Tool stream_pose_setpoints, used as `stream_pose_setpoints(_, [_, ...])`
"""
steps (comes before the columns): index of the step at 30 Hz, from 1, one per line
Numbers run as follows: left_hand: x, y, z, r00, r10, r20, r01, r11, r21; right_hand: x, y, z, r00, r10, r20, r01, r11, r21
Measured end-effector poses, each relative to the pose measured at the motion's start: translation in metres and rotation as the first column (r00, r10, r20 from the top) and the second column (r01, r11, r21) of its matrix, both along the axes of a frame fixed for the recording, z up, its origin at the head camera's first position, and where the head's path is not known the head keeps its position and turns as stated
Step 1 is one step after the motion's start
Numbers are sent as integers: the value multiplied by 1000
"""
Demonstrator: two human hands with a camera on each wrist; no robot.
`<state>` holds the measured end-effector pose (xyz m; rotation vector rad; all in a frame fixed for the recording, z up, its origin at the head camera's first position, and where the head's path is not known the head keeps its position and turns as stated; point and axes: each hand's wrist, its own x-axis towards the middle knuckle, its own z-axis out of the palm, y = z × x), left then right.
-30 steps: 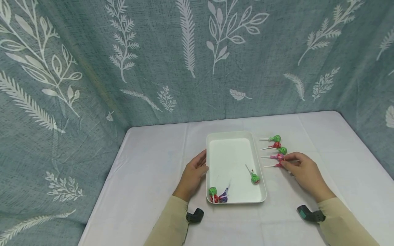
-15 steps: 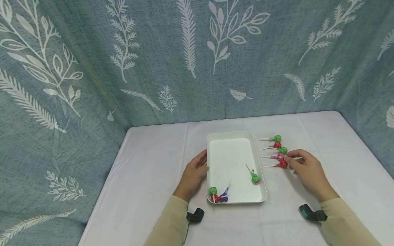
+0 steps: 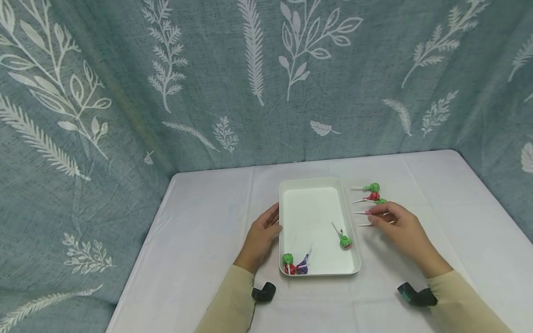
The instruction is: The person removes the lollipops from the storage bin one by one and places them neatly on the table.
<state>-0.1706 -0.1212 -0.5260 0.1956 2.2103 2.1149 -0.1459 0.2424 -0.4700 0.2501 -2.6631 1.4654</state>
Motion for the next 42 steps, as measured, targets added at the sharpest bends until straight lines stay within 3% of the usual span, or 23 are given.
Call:
stream_pose_setpoints(12, [0,-1,0,1000,2,10,-2,1000,2,2,-35,6,987,147,-67,-148,989,-14])
stream_pose_setpoints(21, [1,0,2,1000,-2,9,2,1000,8,1,-64,8,964,261,-53,-263,964,-37])
stream_pose_setpoints(30, [2,0,3,1000,-1,8,1,1000,4,3,-91,4,914,402,-56,-404,914,-31])
stream_pose_setpoints(42, [0,-1,1,1000,-3,11,3,1000,-5,5,-122,-5,871,487,-66,-490,871,-30])
